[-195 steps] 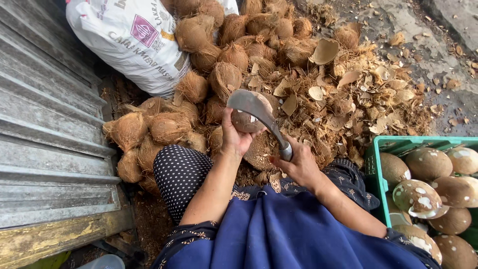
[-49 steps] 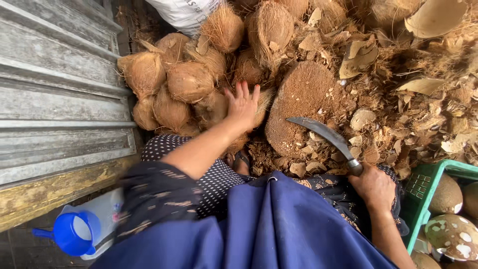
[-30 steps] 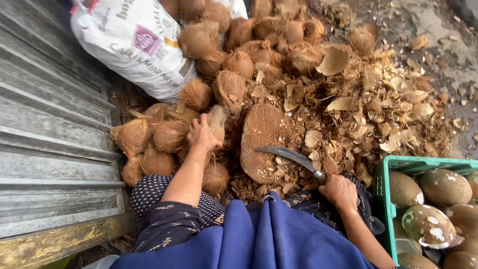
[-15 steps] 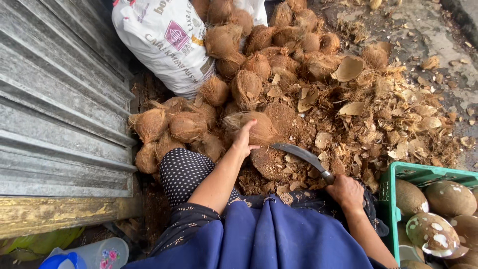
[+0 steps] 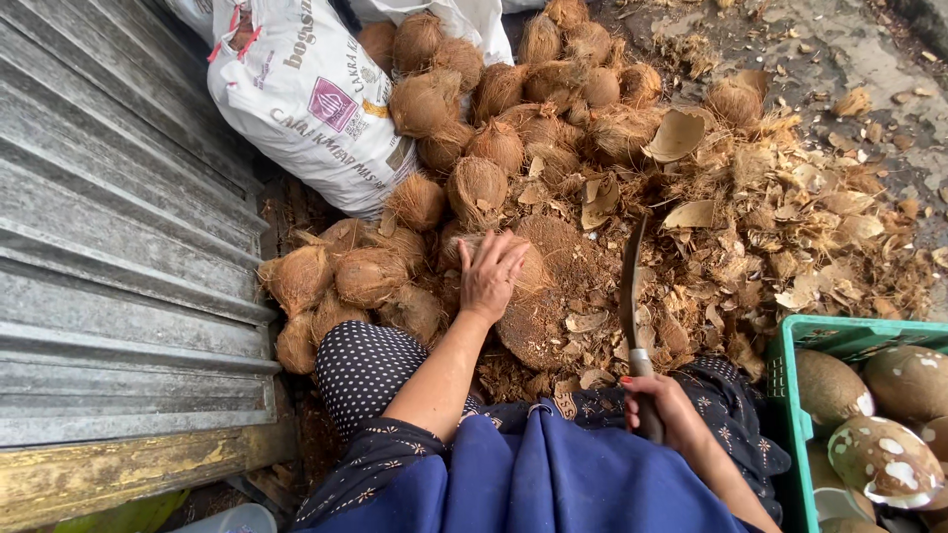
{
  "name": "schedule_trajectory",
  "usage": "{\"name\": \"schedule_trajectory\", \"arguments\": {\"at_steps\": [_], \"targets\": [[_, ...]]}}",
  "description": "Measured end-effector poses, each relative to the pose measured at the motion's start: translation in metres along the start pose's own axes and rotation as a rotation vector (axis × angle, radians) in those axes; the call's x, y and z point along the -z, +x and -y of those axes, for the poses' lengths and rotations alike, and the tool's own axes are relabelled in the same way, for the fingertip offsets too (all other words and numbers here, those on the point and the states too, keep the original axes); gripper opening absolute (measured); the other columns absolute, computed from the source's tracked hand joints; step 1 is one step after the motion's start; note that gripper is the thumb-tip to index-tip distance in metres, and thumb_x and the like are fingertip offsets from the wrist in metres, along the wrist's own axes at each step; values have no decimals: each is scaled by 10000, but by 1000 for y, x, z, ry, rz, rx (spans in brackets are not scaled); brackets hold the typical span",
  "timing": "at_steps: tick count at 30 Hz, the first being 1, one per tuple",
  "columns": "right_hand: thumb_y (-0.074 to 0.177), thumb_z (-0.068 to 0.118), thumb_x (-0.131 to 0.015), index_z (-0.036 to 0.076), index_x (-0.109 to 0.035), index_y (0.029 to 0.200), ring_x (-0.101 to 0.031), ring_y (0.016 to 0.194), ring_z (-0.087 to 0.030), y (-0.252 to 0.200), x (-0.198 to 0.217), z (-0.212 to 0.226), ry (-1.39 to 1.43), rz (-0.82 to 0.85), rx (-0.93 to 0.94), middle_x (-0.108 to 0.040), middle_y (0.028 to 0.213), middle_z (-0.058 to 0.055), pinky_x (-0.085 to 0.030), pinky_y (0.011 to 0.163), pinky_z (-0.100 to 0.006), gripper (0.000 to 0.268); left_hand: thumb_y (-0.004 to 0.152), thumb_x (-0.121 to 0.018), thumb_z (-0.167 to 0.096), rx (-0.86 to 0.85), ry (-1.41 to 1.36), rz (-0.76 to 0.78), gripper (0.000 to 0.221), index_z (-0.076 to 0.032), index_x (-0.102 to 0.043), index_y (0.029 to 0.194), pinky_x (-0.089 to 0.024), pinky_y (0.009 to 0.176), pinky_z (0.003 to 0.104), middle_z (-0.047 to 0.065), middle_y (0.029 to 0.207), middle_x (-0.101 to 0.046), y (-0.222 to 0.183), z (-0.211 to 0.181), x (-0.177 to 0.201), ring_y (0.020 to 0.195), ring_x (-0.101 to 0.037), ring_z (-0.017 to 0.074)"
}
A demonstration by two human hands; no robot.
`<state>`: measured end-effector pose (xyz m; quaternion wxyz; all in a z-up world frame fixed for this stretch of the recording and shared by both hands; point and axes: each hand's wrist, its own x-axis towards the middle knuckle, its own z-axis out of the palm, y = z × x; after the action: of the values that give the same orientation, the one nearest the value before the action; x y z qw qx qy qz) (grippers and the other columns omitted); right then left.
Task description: The person scrapes and trims the outer shell of coconuts using a curved blade, placing finished coconuts into a green crate.
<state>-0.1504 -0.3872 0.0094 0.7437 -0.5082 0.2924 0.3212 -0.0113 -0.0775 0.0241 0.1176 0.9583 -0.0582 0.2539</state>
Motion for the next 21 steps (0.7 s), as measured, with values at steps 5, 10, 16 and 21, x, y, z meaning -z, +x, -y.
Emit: {"name": "schedule_trajectory", "arguments": {"at_steps": [5, 10, 16, 21], "targets": [[833, 85, -625, 73, -497, 891, -505, 431, -265, 50, -10, -31, 177, 72, -206, -518, 572, -98, -475, 470, -439, 141, 1039, -376, -455, -104, 119, 331, 464, -368, -400, 1494, -125, 1167, 729, 51, 1578, -395, 8, -6, 7, 1422, -406, 372], [835, 111, -697, -49, -557, 1145, -571, 425, -320, 69, -2, -48, -12, -12, -89, -493, 583, -147, -511, 484, -483, 376, 476, -1023, -282, 60, -14, 656, 1348, -240, -241, 1574, -221, 1076, 813, 283, 1568, -261, 15, -10, 46, 1418, -356, 512], [742, -21, -752, -76, -589, 922, -562, 295, -339, 1, -32, -15, -158, -20, 274, -521, 462, -242, -466, 361, -407, 249, 343, -1049, -463, 480, -566, 534, 1255, -379, -420, 1426, -411, 1072, 610, 149, 1379, -529, 14, 35, 31, 1298, -557, 399], [721, 50, -781, -37, -614, 908, -580, 314, -315, 16, -31, -15, -279, 121, 252, -560, 471, -220, -456, 347, -380, 265, 489, -1006, -251, 469, -671, 505, 1135, -267, -410, 1455, -373, 1123, 630, 232, 1435, -476, 19, 19, 36, 1340, -483, 447]]}}
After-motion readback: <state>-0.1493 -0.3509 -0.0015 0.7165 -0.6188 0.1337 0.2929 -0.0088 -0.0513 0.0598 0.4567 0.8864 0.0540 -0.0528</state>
